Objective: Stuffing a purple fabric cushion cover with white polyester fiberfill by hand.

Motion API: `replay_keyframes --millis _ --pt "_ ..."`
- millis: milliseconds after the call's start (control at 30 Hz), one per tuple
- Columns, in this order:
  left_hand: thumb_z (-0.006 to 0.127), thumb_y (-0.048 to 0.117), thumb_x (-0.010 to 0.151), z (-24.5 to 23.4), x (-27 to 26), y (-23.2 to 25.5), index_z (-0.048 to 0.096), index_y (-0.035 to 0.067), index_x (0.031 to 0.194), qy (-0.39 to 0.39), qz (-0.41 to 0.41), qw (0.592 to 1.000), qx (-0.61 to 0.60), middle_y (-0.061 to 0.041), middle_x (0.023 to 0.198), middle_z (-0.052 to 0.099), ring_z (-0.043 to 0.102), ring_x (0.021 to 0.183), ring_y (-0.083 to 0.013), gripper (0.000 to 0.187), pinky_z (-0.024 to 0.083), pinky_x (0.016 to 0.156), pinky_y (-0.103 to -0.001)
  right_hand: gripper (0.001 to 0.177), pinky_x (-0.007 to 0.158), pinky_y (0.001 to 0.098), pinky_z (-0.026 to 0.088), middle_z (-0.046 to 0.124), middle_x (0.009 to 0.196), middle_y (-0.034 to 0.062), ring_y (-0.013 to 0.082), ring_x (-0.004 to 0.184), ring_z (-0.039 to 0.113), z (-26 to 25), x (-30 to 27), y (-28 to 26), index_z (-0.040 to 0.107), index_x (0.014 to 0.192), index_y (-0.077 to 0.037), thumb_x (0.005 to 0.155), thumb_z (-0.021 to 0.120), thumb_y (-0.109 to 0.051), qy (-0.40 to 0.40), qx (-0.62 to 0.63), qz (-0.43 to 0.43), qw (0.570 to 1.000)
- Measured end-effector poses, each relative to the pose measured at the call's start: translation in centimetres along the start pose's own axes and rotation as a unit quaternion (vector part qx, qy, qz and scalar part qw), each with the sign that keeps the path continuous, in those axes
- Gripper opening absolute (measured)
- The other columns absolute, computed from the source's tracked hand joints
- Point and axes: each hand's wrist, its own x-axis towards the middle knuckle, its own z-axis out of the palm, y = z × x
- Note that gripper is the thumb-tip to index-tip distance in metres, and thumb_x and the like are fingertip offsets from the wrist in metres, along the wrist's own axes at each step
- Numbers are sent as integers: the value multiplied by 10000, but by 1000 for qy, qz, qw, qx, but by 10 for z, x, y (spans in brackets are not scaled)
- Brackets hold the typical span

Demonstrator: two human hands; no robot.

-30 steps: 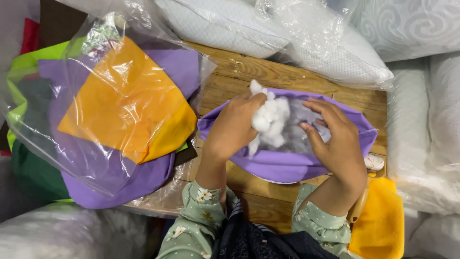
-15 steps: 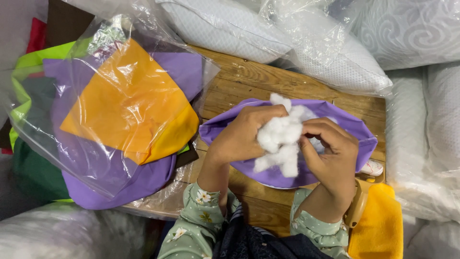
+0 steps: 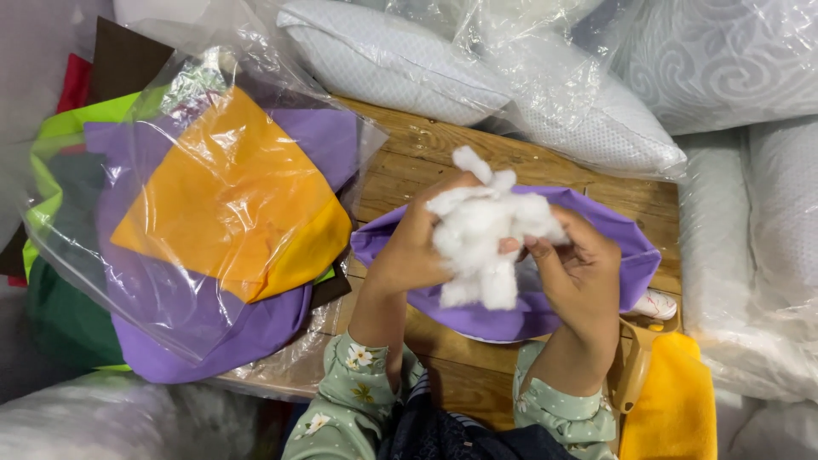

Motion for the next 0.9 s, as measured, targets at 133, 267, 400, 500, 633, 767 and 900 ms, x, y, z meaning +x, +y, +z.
replay_keyframes --millis 133,267,400,500,633,767,900 --pt "837 150 784 4 -1 5 644 49 1067 3 17 997 76 -157 904 617 611 811 -271 357 506 756 -405 136 573 353 567 715 750 154 164 660 678 -3 -1 0 759 1008 27 874 780 31 -1 -87 -32 996" --pt "854 161 716 7 -10 -6 656 70 1030 16 -16 996 82 -108 820 638 610 779 -195 382 496 709 -377 189 593 301 569 735 743 133 115 651 651 0 2 -14 721 975 -10 803 779 45 19 -104 -38 994" --pt "845 137 737 2 -14 -11 661 76 1024 49 -14 991 120 -132 804 652 633 742 -236 346 503 686 -397 215 643 393 548 720 777 173 266 711 721 -13 -2 -1 745 952 20 764 685 105 21 -149 -106 983" --pt "817 167 787 2 -21 1 645 80 1059 56 -35 992 107 -59 887 632 598 810 -160 333 481 712 -328 240 712 367 567 727 765 126 224 703 707 -17 -1 -25 777 916 -14 760 657 123 22 -159 -91 983" --pt "776 211 862 3 -31 19 620 87 1110 64 -64 992 86 49 1013 601 545 911 -45 318 448 750 -225 362 819 264 571 749 1005 146 197 890 718 -32 -13 -38 738 1059 51 803 510 169 19 -186 -67 980" --pt "757 258 826 -4 -35 27 639 49 1210 78 -39 986 145 -7 1123 666 632 1029 -105 453 510 883 -269 154 758 250 560 724 958 177 205 831 712 -53 -23 -40 710 1133 100 1021 607 123 58 -192 -21 979" --pt "836 186 811 -20 -41 20 620 27 1332 149 -42 985 81 -59 1416 597 630 1275 -176 586 532 1118 -324 154 831 279 570 701 1064 230 269 922 719 -78 -28 -31 664 1212 148 1085 579 165 105 -197 39 974"
